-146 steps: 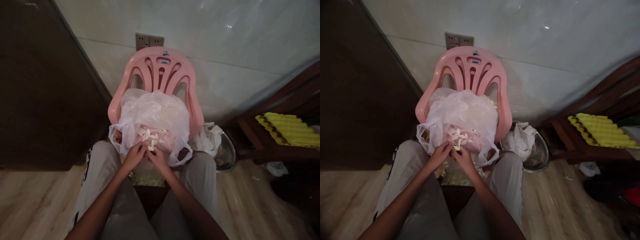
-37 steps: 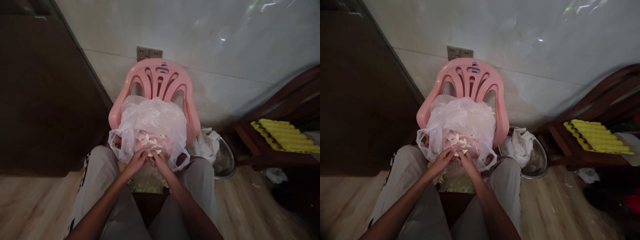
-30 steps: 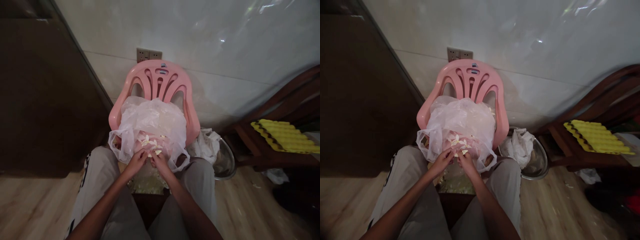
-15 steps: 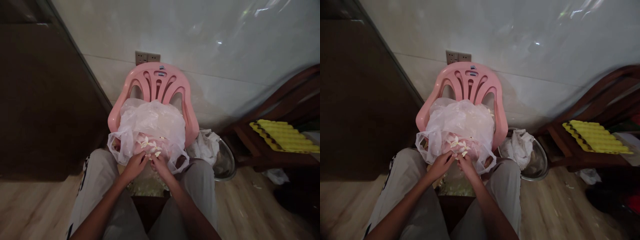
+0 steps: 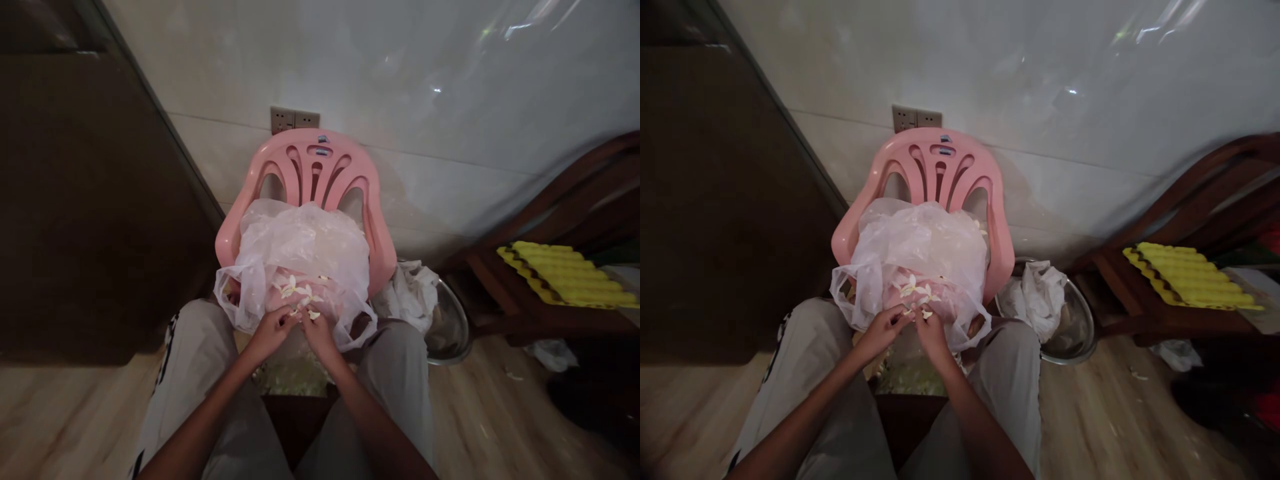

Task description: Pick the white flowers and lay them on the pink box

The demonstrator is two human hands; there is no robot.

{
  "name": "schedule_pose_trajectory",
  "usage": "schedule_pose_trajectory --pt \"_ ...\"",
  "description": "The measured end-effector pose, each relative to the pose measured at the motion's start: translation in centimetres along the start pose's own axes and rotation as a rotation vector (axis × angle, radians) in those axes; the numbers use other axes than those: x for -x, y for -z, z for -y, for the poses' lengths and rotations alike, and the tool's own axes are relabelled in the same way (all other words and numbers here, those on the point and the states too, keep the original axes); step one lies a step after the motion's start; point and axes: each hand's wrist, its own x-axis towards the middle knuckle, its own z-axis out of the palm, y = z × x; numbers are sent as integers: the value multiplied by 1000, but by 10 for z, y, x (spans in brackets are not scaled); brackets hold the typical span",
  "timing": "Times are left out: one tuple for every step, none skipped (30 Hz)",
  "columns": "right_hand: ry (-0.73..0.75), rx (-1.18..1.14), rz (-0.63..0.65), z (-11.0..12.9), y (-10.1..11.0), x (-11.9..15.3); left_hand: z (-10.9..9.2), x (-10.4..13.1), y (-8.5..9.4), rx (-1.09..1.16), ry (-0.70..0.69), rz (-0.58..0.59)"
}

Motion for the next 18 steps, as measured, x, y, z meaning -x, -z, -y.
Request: schedule_pose_trajectory --pt "19 5 -24 1 -2 1 -1 0 -1 9 6 -22" --pt "39 8 -51 1 -4 2 -1 1 -2 19 13 -44" --pt "59 11 -77 2 -6 4 -2 1 -4 33 23 -63" --pt "76 17 -97 2 -7 5 -2 1 -5 57 40 -75" --pt "91 26 -116 1 -9 7 -2 1 -7 89 64 -83" --pt "102 38 -130 1 -10 8 -2 1 -9 131 94 -86" --pt "108 52 -142 0 -11 9 -2 0 -10 179 127 -85" --pt "111 66 -148 0 -11 10 -1 0 -11 231 160 -80" --pt "113 75 -154 -1 -12 10 0 -1 -12 283 192 -71" --pt "112 79 -156 -1 -12 10 2 -2 -12 331 219 -58" --pt "110 81 -155 0 -11 10 3 -3 -12 371 240 -43" --pt "106 83 -151 1 -11 9 4 -4 -12 395 251 -33" --pt "102 84 -144 2 -10 8 5 -5 -12 400 254 -31" --pt "93 84 -135 3 -9 7 7 -6 -11 388 248 -38" --pt "82 83 -125 4 -9 6 8 -7 -11 364 236 -51" --pt "68 82 -113 5 -9 4 9 -8 -10 335 220 -67" --pt "54 78 -103 5 -8 3 10 -8 -10 307 207 -81" --pt "38 70 -93 4 -8 2 12 -8 -11 282 197 -95"
